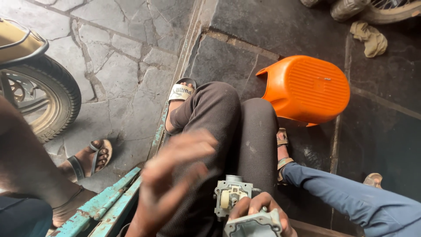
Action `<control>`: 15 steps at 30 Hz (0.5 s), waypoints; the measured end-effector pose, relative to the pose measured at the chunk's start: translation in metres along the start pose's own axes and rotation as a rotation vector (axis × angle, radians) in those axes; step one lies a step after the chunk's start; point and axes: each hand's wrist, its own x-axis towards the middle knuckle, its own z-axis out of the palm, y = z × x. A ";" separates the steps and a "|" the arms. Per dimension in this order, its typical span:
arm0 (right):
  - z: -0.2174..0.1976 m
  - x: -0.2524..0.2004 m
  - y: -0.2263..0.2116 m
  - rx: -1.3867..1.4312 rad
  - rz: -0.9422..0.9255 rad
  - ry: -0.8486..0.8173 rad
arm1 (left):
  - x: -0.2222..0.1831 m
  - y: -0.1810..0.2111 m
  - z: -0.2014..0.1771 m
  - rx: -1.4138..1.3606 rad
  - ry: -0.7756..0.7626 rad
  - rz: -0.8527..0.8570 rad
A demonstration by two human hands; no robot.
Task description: Disassembling and inspecting a motorcycle carburetor.
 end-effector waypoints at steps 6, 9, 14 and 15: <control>-0.002 -0.018 -0.014 -0.094 0.140 0.020 | -0.020 0.000 0.007 -0.370 -0.485 -0.089; -0.033 -0.048 -0.014 0.059 0.174 0.065 | -0.019 0.014 0.015 -0.471 -0.457 -0.099; -0.018 -0.017 -0.030 -0.226 0.263 -0.079 | -0.027 -0.002 0.018 -0.463 -0.482 -0.076; -0.014 -0.015 -0.029 -0.190 0.252 -0.073 | -0.029 -0.002 0.020 -0.484 -0.423 -0.097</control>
